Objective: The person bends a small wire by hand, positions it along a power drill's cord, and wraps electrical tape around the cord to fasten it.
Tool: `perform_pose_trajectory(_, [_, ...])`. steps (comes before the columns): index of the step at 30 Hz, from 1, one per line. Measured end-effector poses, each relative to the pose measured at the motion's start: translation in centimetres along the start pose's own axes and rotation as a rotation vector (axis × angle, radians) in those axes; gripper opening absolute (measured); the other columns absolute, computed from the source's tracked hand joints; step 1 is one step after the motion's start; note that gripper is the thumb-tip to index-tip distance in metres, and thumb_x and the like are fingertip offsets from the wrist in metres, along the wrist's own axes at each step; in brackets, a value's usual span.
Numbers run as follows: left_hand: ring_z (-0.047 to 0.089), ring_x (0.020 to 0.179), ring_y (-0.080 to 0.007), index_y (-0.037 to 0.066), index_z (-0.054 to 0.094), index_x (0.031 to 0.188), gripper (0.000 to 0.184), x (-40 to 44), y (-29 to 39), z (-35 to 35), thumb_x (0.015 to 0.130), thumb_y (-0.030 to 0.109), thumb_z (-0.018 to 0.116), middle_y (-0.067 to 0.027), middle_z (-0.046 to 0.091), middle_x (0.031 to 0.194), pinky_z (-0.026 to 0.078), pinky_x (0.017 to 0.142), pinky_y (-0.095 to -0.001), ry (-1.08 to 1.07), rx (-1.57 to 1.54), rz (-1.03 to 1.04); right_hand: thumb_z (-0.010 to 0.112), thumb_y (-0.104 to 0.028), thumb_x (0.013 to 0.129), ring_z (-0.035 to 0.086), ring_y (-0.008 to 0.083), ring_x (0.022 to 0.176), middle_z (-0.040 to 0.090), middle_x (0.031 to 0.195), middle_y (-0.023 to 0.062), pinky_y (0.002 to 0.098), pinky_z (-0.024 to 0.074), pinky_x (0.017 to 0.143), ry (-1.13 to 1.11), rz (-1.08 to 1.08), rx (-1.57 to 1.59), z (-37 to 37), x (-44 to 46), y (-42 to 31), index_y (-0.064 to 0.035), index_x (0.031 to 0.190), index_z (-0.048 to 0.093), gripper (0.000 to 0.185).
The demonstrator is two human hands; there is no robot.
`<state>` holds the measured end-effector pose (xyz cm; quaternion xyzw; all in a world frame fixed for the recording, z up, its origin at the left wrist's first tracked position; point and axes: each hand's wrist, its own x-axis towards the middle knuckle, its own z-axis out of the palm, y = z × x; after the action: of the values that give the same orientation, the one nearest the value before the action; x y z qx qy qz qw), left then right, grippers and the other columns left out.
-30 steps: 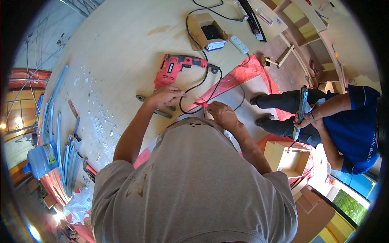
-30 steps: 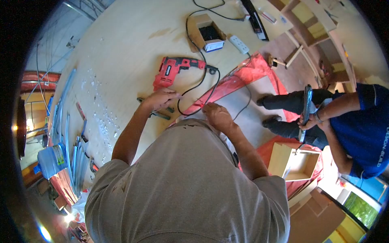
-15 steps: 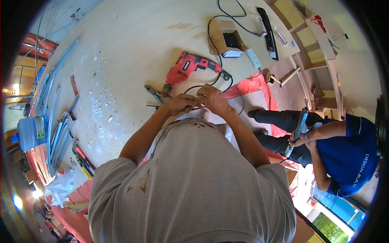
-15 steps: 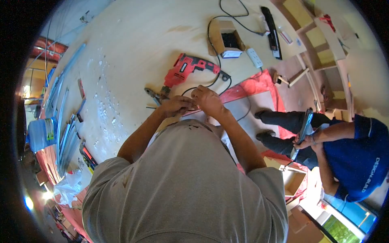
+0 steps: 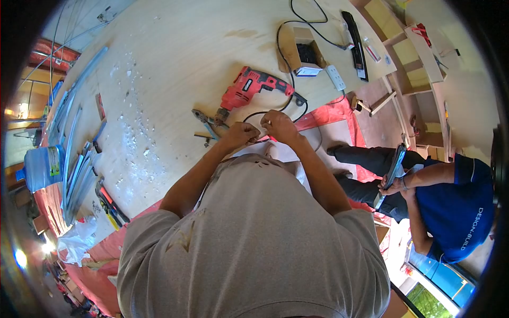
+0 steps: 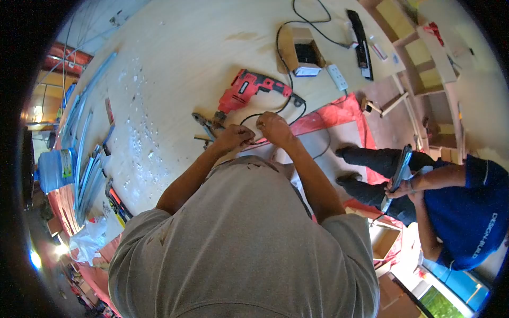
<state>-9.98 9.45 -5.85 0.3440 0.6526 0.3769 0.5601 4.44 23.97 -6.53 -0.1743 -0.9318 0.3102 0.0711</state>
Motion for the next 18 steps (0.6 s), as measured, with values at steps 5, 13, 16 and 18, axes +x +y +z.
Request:
perform_pose_trajectory(5, [0.063, 0.064, -0.0136, -0.005, 0.066, 0.094, 0.027, 0.6, -0.6, 0.6, 0.088, 0.020, 0.058, -0.0112, 0.068, 0.076, 0.050, 0.062, -0.0268, 0.091, 0.116, 0.066, 0.061, -0.021, 0.082, 0.062, 0.0288, 0.088, 0.066, 0.091, 0.0125, 0.0385, 0.0484, 0.079, -0.209, 0.072, 0.166, -0.3, 0.1, 1.2, -0.0045, 0.087, 0.068, 0.018])
perform_pose_trajectory(13, [0.063, 0.061, -0.0153, -0.004, 0.067, 0.087, 0.026, 0.5, 0.1, 1.0, 0.086, 0.020, 0.058, -0.0115, 0.067, 0.072, 0.050, 0.060, -0.0292, 0.134, 0.111, 0.022, 0.060, -0.023, 0.084, 0.063, 0.0282, 0.089, 0.066, 0.096, 0.0133, 0.0376, 0.0490, 0.080, -0.268, 0.098, 0.196, -0.5, -0.3, 2.2, -0.0047, 0.093, 0.069, 0.022])
perform_pose_trajectory(16, [0.062, 0.059, -0.0143, -0.005, 0.068, 0.083, 0.027, 1.7, -1.8, 1.2, 0.083, 0.021, 0.059, -0.0112, 0.066, 0.068, 0.049, 0.057, -0.0292, 0.175, 0.218, 0.082, 0.060, -0.022, 0.084, 0.064, 0.0260, 0.087, 0.067, 0.094, 0.0133, 0.0356, 0.0501, 0.077, 0.025, 0.161, 0.272, -0.3, -1.4, 2.0, -0.0038, 0.095, 0.069, 0.023])
perform_pose_trajectory(18, [0.063, 0.058, -0.0159, -0.005, 0.068, 0.079, 0.028, 2.2, -2.5, 1.1, 0.080, 0.022, 0.060, -0.0130, 0.066, 0.066, 0.049, 0.057, -0.0299, 0.218, 0.268, 0.096, 0.060, -0.021, 0.084, 0.066, 0.0241, 0.080, 0.068, 0.090, 0.0134, 0.0340, 0.0512, 0.073, 0.277, 0.270, 0.269, -1.0, -1.8, 1.2, -0.0027, 0.098, 0.068, 0.024])
